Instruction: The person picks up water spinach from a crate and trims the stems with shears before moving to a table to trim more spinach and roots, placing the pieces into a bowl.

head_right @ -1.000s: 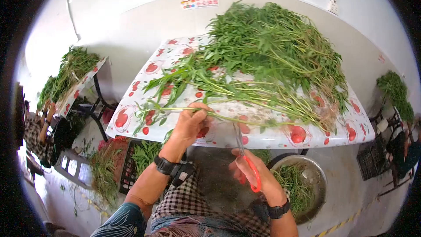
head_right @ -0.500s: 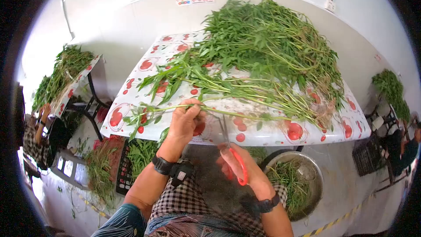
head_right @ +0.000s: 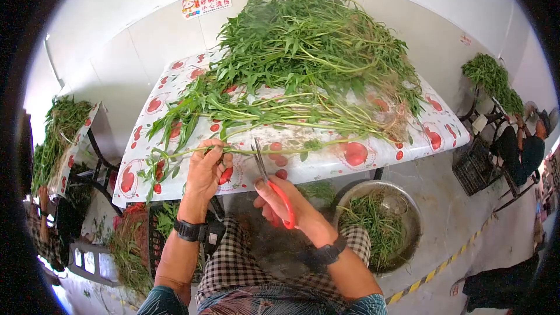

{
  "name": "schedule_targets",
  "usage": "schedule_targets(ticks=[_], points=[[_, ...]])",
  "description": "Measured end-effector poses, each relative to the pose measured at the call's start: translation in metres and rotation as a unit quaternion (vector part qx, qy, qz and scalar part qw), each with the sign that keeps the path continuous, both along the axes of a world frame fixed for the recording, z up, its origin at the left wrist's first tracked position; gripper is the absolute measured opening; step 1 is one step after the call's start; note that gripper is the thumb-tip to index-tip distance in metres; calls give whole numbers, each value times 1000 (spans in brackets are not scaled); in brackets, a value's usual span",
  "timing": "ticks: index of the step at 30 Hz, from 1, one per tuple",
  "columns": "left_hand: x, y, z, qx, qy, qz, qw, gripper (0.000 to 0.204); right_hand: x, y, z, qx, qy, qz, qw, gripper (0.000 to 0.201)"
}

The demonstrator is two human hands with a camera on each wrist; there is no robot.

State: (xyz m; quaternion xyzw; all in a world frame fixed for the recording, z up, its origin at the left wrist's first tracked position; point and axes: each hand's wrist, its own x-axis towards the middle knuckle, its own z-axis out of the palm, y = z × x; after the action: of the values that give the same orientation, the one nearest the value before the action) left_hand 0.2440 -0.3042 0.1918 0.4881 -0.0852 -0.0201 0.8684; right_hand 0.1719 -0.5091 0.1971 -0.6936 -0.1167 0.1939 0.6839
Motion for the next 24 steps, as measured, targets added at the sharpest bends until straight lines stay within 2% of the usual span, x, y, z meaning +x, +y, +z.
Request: schedule_targets(ticks=[1,4,5,6,8,11,13,14,17,20,21,24], points=[[0,2,-1,9,-1,-16,1000,13,0,1,0,4,-2,-4,1000,69],[0,3,-3,-77,9,-5,997,20,-1,-1,2,29,-2,-8,1000,68],[2,5,-6,-100,22,1,995,28,3,-3,-4,33,30,4,999,68],[2,8,-7,-150,42,-5,988,26,3,-2,-2,31,36,7,999,65],[2,11,-5,-148,56,8,987,25,0,-2,3,23,47,1,999,60],[-4,6,0,-141,66,34,987,24,-4,-2,-3,6,54,47,997,72],[0,10,-8,-109,21,-7,994,23,-8,-5,-6,3,57,72,996,78],[-1,14,-6,-92,-2,-21,995,22,-10,-8,-6,8,66,70,995,76],[-12,10,-3,-7,-31,13,999,19,-15,-15,-5,24,90,71,993,74],[-17,11,-4,15,-57,21,998,18,-18,-14,-7,37,100,61,992,76],[-22,9,2,31,-25,43,998,19,-20,-12,-5,38,101,55,993,77],[-21,13,-1,20,-57,23,998,20,-22,-6,1,41,81,46,995,77]])
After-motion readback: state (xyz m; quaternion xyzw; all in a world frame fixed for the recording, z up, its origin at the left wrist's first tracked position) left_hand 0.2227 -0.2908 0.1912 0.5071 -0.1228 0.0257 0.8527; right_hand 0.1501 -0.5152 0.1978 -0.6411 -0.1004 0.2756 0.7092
